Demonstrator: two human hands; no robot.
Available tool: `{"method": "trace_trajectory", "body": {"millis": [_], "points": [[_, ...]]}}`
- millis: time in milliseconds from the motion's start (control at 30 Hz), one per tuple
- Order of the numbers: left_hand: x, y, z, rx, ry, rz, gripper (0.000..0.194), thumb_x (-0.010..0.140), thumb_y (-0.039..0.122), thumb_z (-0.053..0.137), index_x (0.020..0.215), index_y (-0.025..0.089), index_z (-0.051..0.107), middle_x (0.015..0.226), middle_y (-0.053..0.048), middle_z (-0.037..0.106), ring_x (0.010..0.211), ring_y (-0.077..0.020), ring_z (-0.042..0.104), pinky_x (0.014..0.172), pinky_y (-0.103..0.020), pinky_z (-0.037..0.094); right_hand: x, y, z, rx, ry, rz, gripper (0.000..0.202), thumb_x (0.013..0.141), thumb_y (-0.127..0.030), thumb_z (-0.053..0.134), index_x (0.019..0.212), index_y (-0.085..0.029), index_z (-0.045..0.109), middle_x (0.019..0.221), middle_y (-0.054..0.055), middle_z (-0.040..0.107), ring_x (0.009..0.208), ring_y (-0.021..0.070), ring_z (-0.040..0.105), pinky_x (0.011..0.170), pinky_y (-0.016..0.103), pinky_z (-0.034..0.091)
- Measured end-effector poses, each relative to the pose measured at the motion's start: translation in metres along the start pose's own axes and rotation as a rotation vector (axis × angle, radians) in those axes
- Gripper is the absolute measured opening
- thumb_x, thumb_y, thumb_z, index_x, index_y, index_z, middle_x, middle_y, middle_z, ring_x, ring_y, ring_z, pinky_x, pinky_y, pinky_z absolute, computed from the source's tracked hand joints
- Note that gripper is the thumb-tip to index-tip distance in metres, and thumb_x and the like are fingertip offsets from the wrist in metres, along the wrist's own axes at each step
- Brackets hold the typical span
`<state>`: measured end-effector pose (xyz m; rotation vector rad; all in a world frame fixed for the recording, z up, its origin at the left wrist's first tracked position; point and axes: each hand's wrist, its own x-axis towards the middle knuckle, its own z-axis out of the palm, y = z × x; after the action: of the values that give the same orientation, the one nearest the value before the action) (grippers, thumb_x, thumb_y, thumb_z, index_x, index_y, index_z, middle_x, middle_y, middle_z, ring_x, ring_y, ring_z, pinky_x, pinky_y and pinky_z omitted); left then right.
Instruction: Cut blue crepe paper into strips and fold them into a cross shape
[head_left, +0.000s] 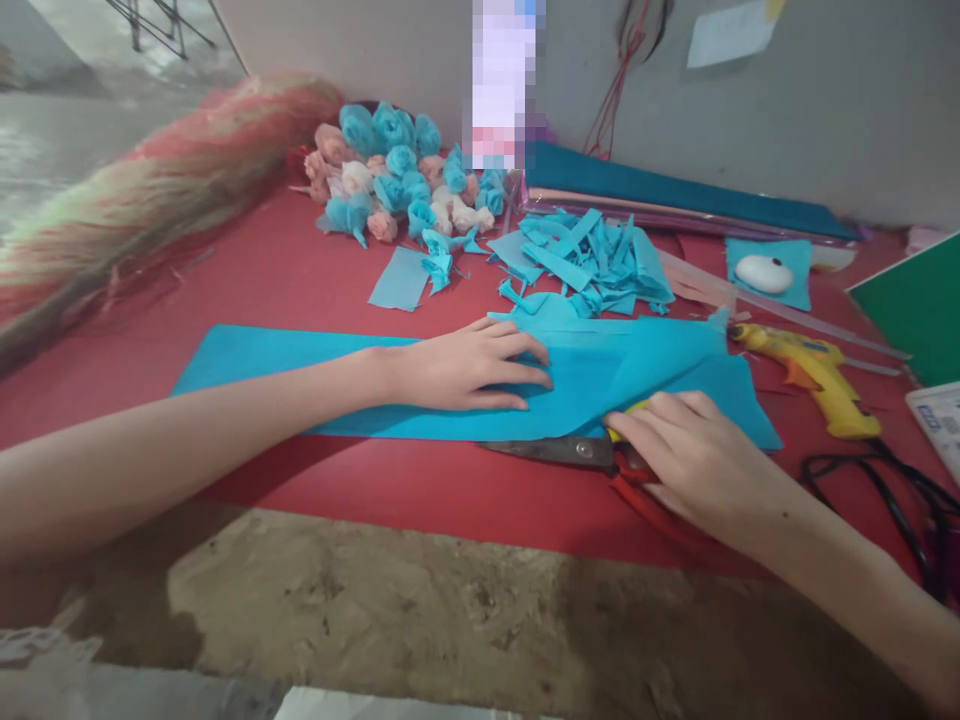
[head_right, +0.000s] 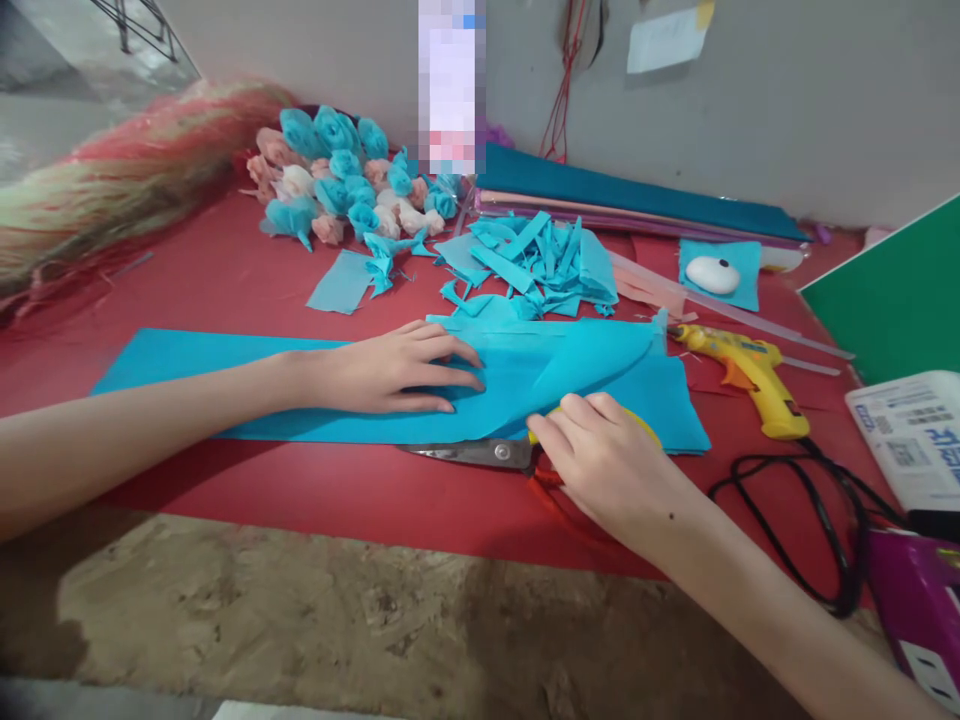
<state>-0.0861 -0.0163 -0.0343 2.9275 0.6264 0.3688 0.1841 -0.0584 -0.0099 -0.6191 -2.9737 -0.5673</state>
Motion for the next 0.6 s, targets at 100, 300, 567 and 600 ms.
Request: {"method": "trace_trajectory", "body": {"millis": [100, 300, 567, 600], "points": [[0.0, 0.0, 0.0, -0.009, -0.004, -0.006, 0.036, 0.093, 0.039, 0.042, 0.118, 0.019, 0.057, 0.123, -0.014, 0.052, 0.103, -0.0244, 0.048, 0.091, -0.037, 0.034, -0.002, -0.002, -0.003, -0.027, 0.018, -0.017, 0.024, 0.081, -0.005, 0.041, 0.093, -0.008, 0.062, 0.07, 0.008, 0.064, 0.07, 0.0207, 0.05, 0.066, 0.032, 0.033], [0.0, 0.002, 0.0, 0.007, 0.004, -0.012, 0.036, 0.093, 0.039, 0.041, 0.118, 0.019, 0.057, 0.122, -0.014, 0.053, 0.102, -0.0243, 0.048, 0.088, -0.036, 0.034, -0.009, -0.016, -0.004, -0.088, -0.034, 0.085, 0.035, 0.075, -0.01, 0.044, 0.105, -0.003, 0.06, 0.089, 0.014, 0.066, 0.077, 0.0261, 0.05, 0.071, 0.038, 0.033], [0.001, 0.001, 0.001, 0.019, -0.009, -0.021, 0.035, 0.093, 0.038, 0.04, 0.119, 0.02, 0.056, 0.124, -0.013, 0.053, 0.105, -0.0245, 0.048, 0.088, -0.037, 0.035, 0.013, -0.024, -0.006, -0.053, -0.097, 0.106, 0.034, 0.072, -0.012, 0.05, 0.103, -0.004, 0.062, 0.082, 0.012, 0.065, 0.075, 0.0255, 0.05, 0.068, 0.036, 0.033], [0.001, 0.001, 0.001, 0.021, -0.005, -0.019, 0.035, 0.093, 0.038, 0.04, 0.118, 0.02, 0.057, 0.123, -0.013, 0.053, 0.104, -0.0245, 0.048, 0.088, -0.037, 0.035, 0.017, -0.025, -0.006, -0.051, -0.096, 0.098, 0.032, 0.072, -0.011, 0.05, 0.102, -0.005, 0.062, 0.081, 0.012, 0.065, 0.074, 0.025, 0.049, 0.067, 0.036, 0.033]]}}
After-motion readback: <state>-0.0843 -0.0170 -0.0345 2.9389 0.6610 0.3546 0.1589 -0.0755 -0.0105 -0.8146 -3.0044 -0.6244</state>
